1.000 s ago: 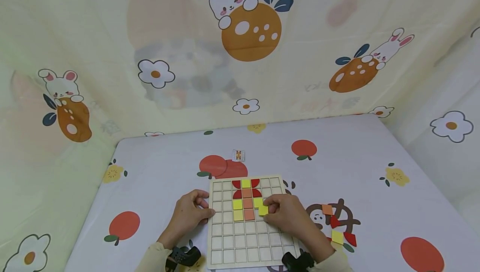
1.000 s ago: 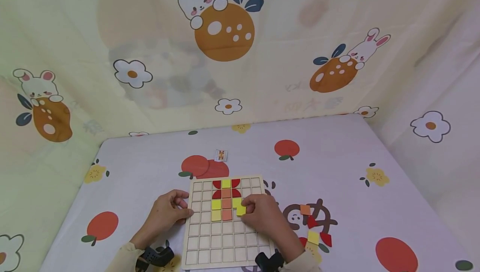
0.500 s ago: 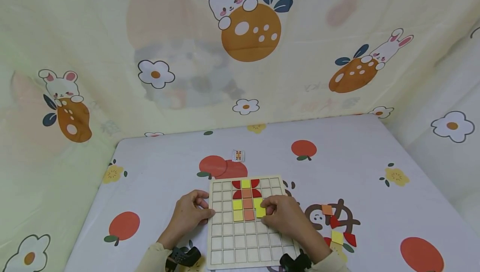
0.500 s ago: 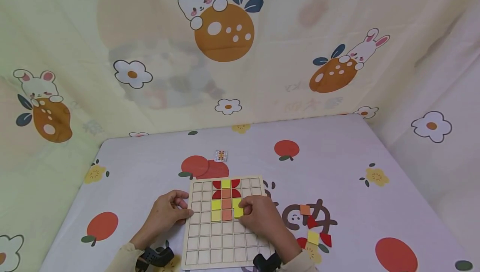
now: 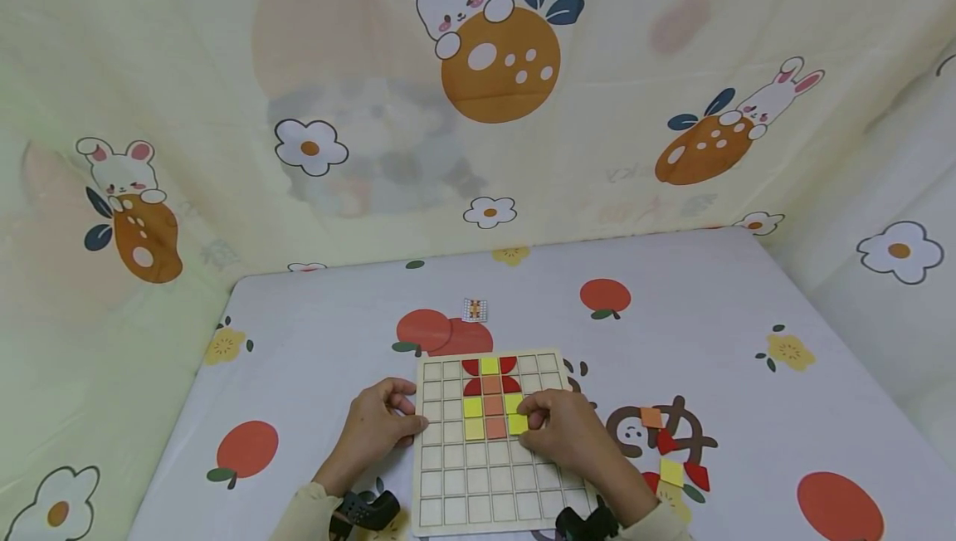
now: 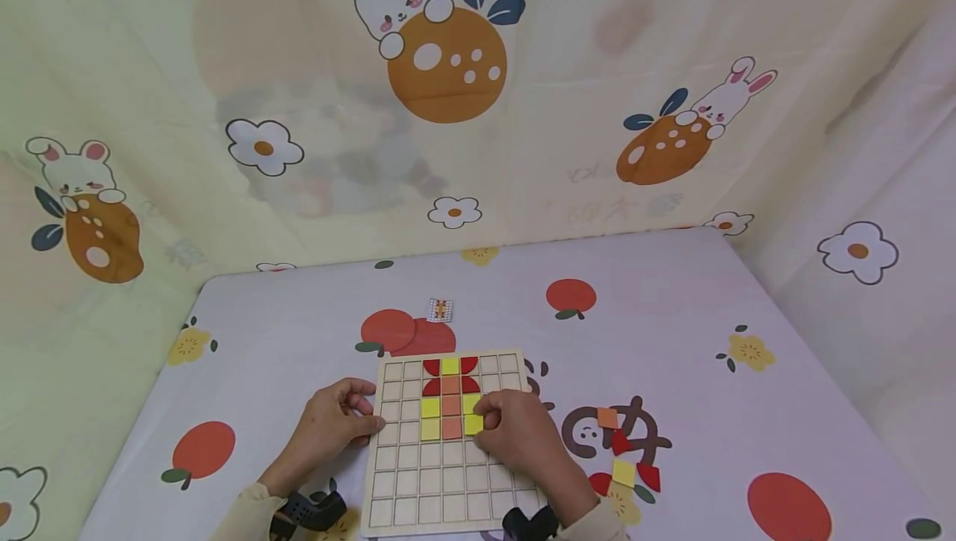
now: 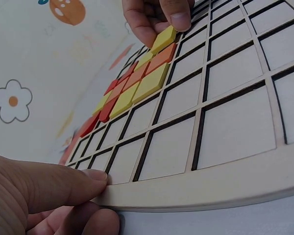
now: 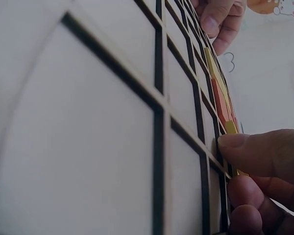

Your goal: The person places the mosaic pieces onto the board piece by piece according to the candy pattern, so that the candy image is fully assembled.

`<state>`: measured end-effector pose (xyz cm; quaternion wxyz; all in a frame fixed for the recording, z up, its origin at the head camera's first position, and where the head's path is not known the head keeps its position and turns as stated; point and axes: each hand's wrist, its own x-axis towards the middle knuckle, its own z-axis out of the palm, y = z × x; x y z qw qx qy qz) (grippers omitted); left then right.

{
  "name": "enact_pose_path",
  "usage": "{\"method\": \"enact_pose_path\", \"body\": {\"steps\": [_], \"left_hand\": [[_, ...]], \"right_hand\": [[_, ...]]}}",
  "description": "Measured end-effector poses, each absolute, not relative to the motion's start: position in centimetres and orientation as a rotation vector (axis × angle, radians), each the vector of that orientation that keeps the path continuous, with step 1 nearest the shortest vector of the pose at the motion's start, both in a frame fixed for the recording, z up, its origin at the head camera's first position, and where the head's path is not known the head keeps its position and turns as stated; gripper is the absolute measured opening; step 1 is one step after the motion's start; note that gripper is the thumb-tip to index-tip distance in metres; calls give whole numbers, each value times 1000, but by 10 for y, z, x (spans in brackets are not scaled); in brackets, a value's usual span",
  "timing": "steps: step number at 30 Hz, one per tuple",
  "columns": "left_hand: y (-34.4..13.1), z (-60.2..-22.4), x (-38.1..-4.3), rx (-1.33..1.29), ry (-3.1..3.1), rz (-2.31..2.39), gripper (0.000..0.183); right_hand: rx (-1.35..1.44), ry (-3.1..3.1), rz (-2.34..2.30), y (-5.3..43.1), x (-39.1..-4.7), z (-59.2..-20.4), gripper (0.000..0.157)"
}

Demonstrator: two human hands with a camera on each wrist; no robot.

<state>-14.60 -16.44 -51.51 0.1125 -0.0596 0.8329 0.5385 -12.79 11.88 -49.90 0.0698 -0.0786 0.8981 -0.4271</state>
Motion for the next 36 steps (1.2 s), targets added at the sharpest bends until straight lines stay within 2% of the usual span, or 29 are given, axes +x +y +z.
{"method": "enact_pose_path", "body": {"steps": [31, 36], "left_hand": [[-167, -516, -148, -109, 2459, 1586, 43], [-166, -516, -147, -131, 2457, 1577, 43]], "right_hand": [[-196, 2697, -1290, 116, -127, -499, 23], [-207, 2691, -1301, 118, -127, -499, 28]]}}
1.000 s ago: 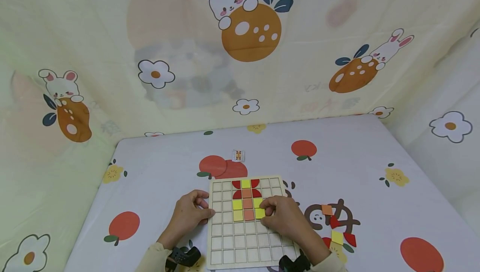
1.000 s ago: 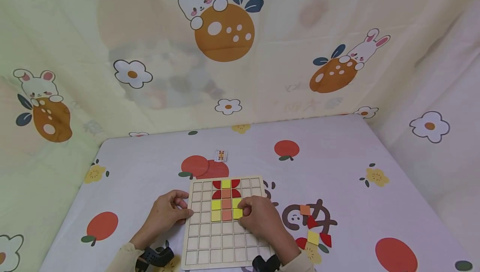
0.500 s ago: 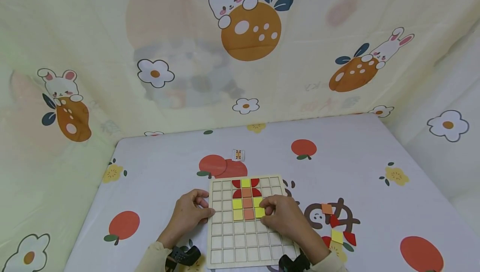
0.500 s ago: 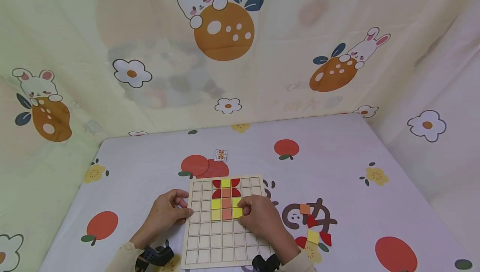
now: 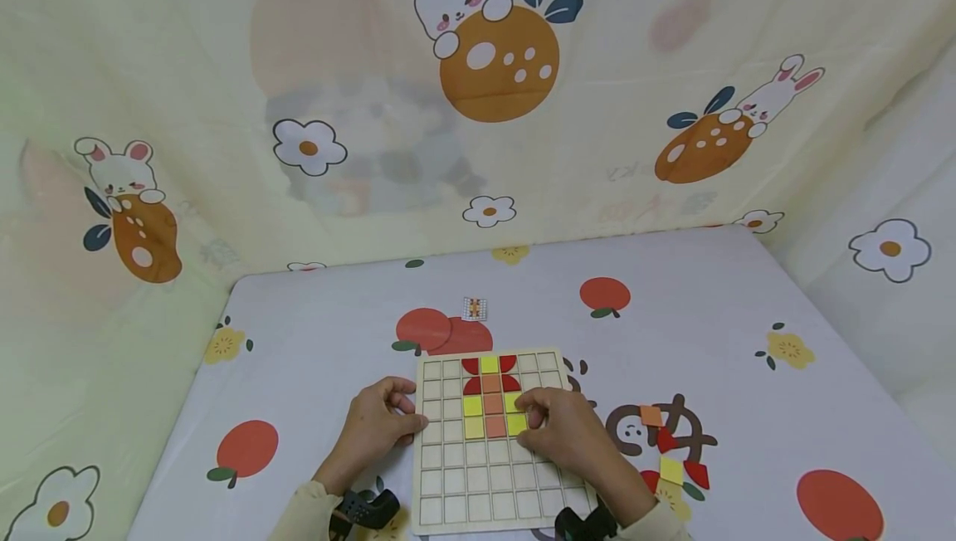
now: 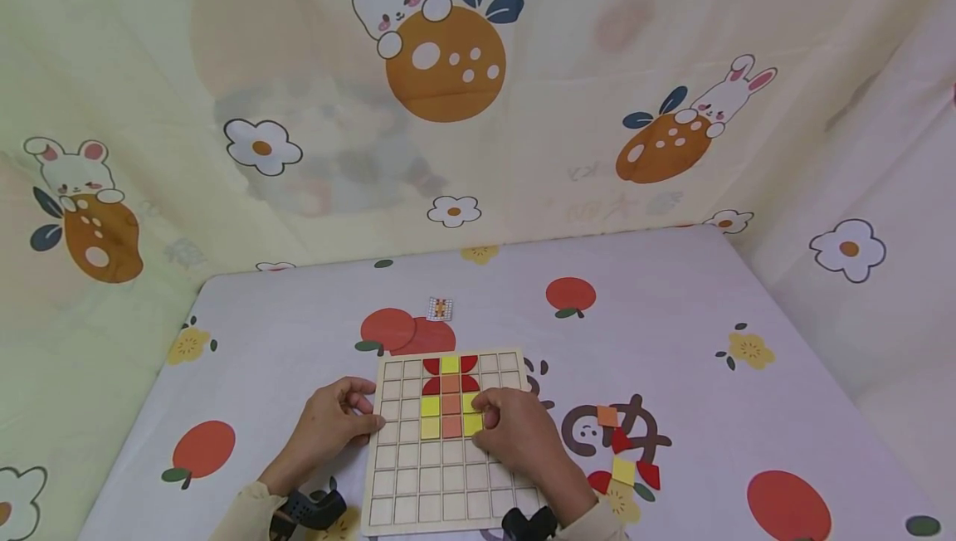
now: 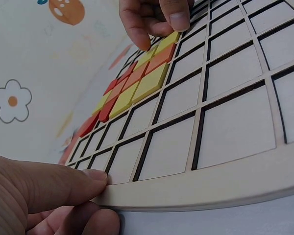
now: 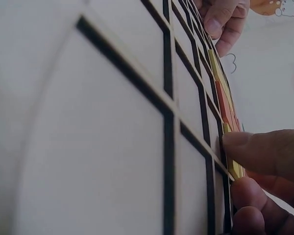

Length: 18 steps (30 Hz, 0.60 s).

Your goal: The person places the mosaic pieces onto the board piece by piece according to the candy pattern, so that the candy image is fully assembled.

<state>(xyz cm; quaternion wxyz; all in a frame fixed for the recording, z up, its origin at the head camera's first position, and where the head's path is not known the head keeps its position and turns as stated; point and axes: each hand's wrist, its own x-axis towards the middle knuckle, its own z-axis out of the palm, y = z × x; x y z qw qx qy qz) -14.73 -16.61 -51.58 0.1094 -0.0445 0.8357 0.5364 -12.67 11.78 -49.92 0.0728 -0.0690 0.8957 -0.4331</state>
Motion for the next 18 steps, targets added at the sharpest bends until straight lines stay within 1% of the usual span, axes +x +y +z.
{"method": "enact_pose_path", "body": {"steps": [3, 7, 12, 15, 18], "left_hand": [[-164, -516, -147, -139, 2449, 1575, 43], [-163, -515, -147, -149, 2442, 1581, 44], [-162, -512, -146, -166, 2446, 1583, 44], [-162, -511, -145, -177, 2452, 1573, 44], [-163, -511, -145, -182, 2458, 1563, 44]], "right_hand": [[-169, 2675, -1344, 124, -124, -498, 30], [-37, 2689, -1386, 140, -119, -493, 30], [156, 2777, -1257, 175, -105, -485, 30], [198, 2807, -1156, 197, -95, -482, 28], [223, 2786, -1083, 212, -85, -481, 30]]}}
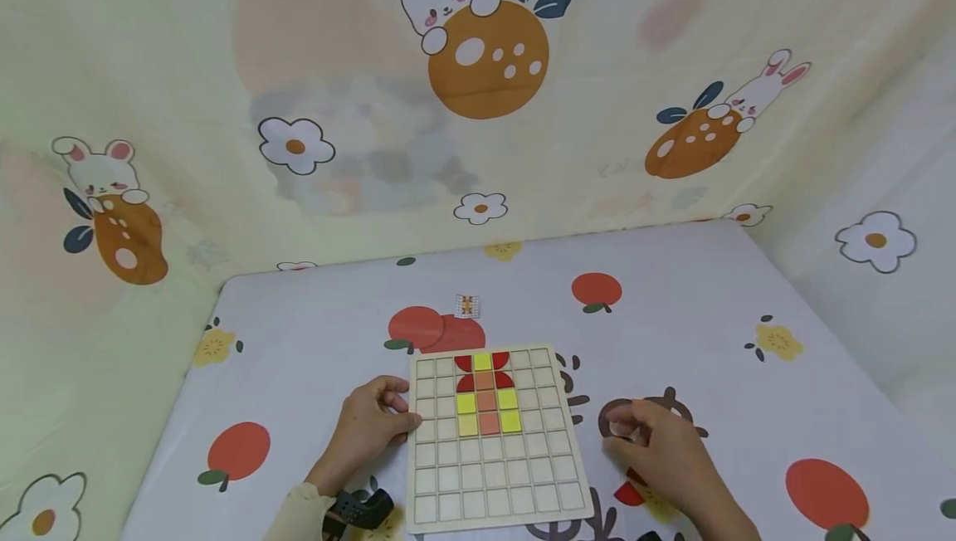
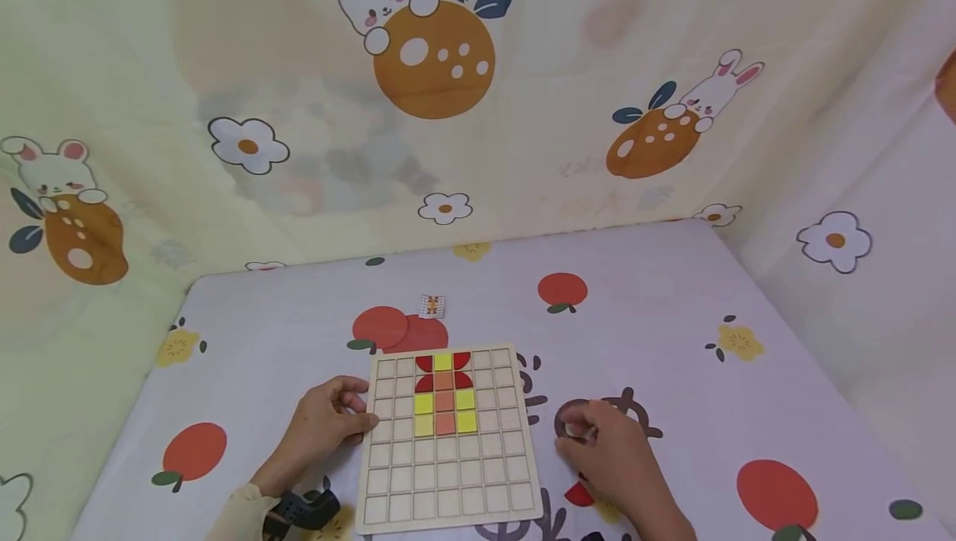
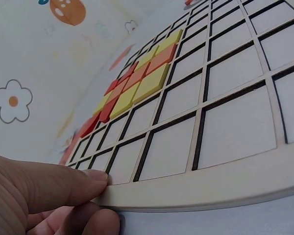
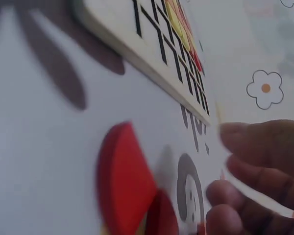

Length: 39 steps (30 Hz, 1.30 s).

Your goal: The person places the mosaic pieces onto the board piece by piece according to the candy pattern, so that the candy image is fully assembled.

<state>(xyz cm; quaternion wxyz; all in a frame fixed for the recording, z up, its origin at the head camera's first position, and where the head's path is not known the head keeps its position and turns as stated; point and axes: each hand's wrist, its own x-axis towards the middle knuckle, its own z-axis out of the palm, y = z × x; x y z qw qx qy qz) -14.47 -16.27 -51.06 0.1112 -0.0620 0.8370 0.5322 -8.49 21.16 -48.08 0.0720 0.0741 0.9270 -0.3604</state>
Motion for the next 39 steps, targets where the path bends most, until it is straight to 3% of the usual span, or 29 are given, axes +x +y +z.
{"method": "enact_pose_path", "body": {"steps": [8, 23, 39], "left_hand": [[-163, -512, -145, -173, 2458, 1575, 44], [-163, -514, -145, -173, 2469, 1566, 43], [-164, -513, -145, -157, 2477, 1576, 42]], "right_hand": [[261, 2683, -883, 218, -68, -486, 44], [230, 2714, -904, 216, -53, -496, 19], [283, 2721, -832, 212, -48, -493, 26]]}}
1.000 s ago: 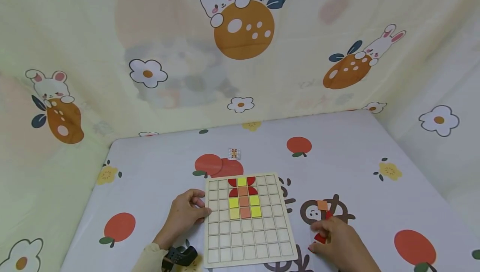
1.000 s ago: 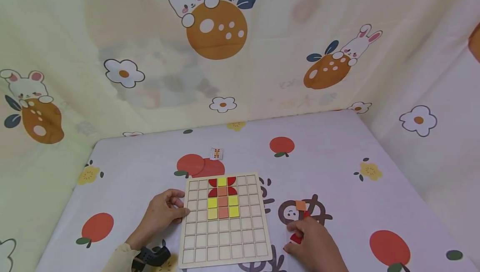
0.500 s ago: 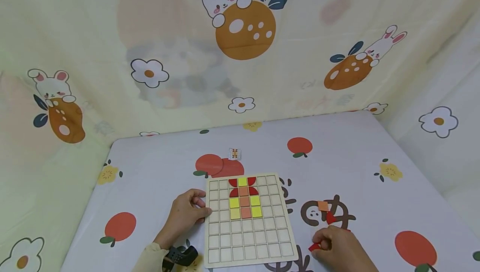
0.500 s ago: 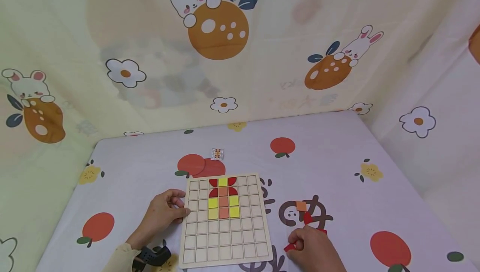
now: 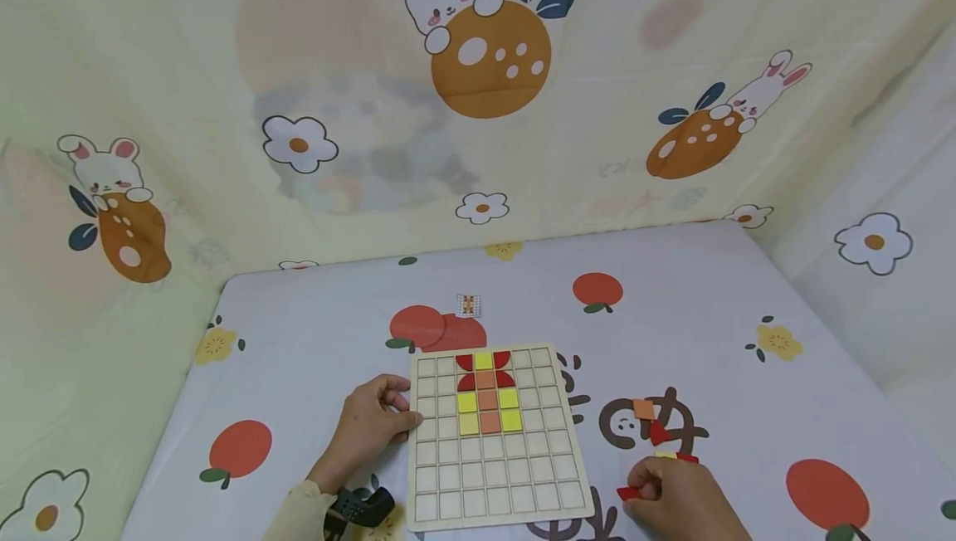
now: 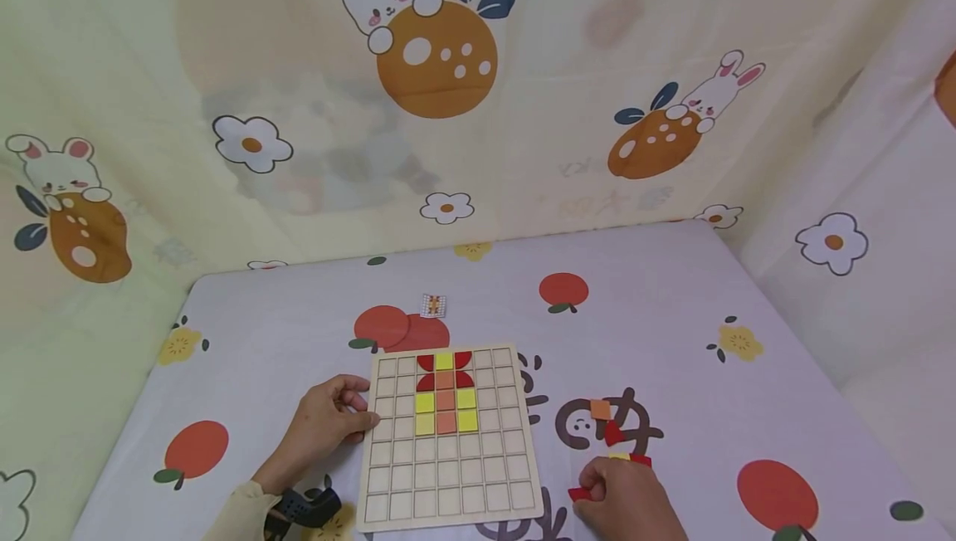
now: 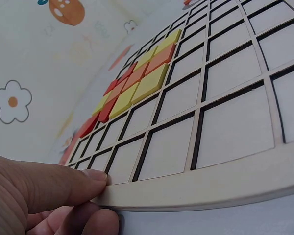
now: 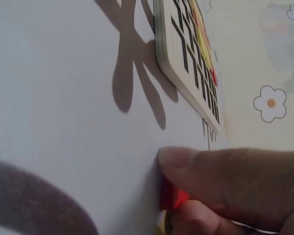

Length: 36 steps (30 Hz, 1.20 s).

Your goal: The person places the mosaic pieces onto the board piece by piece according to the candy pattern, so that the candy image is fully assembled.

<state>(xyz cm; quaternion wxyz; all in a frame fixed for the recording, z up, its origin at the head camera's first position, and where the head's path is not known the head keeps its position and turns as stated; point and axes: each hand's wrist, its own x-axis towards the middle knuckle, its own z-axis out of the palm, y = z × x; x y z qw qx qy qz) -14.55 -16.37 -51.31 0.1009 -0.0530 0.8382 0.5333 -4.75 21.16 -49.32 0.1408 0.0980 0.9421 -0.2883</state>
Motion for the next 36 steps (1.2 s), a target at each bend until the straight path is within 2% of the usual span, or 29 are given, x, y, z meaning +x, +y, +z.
{"method": "enact_pose_path", "body": {"steps": [12, 22, 30, 36], "left_hand": [[-163, -512, -145, -171, 2468, 1561, 44], [-163, -510, -145, -171, 2467, 1558, 44], [-162, -511, -145, -179, 2476, 1553, 44], [-162, -510, -145, -179, 2468, 1555, 44]], "right_hand": [[315, 2681, -846, 211, -46, -491, 28], [350, 2591, -1152, 204, -53, -489, 20], [83, 2233, -1513, 196, -63, -487, 33], [1, 2259, -1497, 176, -70, -486, 33]]}}
